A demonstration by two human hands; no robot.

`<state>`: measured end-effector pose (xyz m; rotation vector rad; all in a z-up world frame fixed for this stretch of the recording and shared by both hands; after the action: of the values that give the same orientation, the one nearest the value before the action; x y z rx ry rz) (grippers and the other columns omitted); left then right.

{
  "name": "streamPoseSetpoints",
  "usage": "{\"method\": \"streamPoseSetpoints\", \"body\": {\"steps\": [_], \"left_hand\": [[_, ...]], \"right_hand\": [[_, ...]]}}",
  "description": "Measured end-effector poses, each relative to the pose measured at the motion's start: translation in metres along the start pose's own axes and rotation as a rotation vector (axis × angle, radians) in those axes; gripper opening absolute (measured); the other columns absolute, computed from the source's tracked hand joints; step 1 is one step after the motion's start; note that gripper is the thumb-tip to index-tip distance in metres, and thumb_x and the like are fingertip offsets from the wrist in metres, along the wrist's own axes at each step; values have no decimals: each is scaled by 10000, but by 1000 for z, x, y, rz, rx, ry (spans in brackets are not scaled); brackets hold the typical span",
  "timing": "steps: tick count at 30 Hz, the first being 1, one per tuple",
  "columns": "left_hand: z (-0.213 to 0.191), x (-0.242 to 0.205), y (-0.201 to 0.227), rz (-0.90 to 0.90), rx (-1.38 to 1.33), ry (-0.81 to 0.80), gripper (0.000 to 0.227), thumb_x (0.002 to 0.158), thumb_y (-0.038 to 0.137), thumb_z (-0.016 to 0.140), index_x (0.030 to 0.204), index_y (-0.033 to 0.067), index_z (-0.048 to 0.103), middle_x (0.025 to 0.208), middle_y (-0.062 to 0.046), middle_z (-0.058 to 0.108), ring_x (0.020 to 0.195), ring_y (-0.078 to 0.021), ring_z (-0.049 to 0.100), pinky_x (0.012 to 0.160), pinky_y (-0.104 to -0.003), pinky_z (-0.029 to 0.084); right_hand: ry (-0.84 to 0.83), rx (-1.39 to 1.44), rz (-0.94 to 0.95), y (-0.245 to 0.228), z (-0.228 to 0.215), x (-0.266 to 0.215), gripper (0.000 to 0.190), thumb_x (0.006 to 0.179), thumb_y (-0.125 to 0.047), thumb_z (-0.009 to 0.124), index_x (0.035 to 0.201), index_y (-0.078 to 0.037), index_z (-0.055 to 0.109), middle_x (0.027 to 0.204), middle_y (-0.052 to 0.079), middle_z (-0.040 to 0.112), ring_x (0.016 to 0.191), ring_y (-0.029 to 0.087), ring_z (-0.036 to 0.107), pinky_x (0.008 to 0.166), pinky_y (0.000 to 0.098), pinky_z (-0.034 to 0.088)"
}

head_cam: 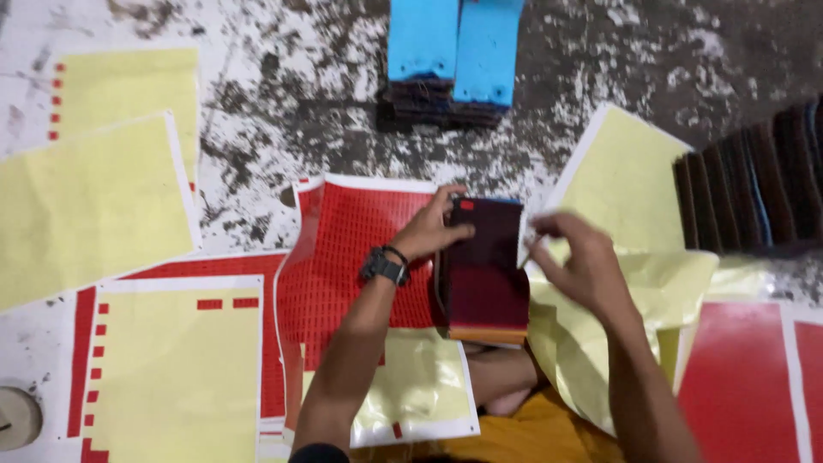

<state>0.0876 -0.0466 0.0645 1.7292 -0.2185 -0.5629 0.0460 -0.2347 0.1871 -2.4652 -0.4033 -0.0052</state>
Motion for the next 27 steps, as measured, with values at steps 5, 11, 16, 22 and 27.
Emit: {"method": "streamPoseSetpoints", "body": {"steps": [5, 11, 16, 22, 27], "left_hand": [[-3, 22, -19, -111, 114, 108, 554, 872, 371, 718, 1356, 236, 484, 1390, -237, 570, 1332, -419, 529, 1035, -510, 481], [-5, 17, -9, -66, 22, 185, 323, 900, 277, 715, 1186, 232, 572, 1439, -98, 577, 1387, -323, 514, 1040, -440, 466], [2, -18, 37, 116, -21, 86, 350, 927, 273, 688, 1230, 165, 550, 1401, -160, 593, 301, -115, 426, 240, -243, 369], [28, -67, 50, 436, 214, -164, 338, 860, 145, 780, 1178, 209, 684, 1129, -44, 746, 1060, -230, 701, 952, -408, 564], [38, -91, 61, 450, 342, -239, 417, 804, 458, 795, 1123, 206, 703, 1271, -24, 716, 1372, -306, 560, 1197, -610, 273]], "right_hand": [[-172, 1009, 667, -19, 82, -137, 225, 844, -116, 751, 988, 57, 750, 930, 222, 794, 830, 289, 747, 704, 402, 584], [-112, 2057, 1360, -18, 221, -212, 691, 934, -187, 580, 1548, 52, 369, 1557, 318, 442, 1428, 364, 449, 957, 327, 508], [327, 1974, 1334, -12, 217, -173, 458, 881, -240, 645, 1317, -157, 533, 1371, 148, 592, 1296, 277, 550, 1160, 384, 434], [401, 2017, 1217, -8, 219, -170, 254, 900, -196, 703, 1141, -154, 636, 1171, 110, 713, 1160, 229, 646, 1137, 407, 486], [436, 1909, 1350, -29, 197, -177, 251, 936, -209, 682, 1167, -126, 628, 1150, 92, 717, 1104, 201, 667, 1049, 376, 542]]}}
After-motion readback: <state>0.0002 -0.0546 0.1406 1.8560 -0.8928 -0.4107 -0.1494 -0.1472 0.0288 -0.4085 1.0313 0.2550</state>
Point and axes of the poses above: each hand's wrist, its own x-axis towards the middle knuckle, its own z-axis out of the palm, y = z × x, the point moved 10 cm from there along x, towards the middle knuckle
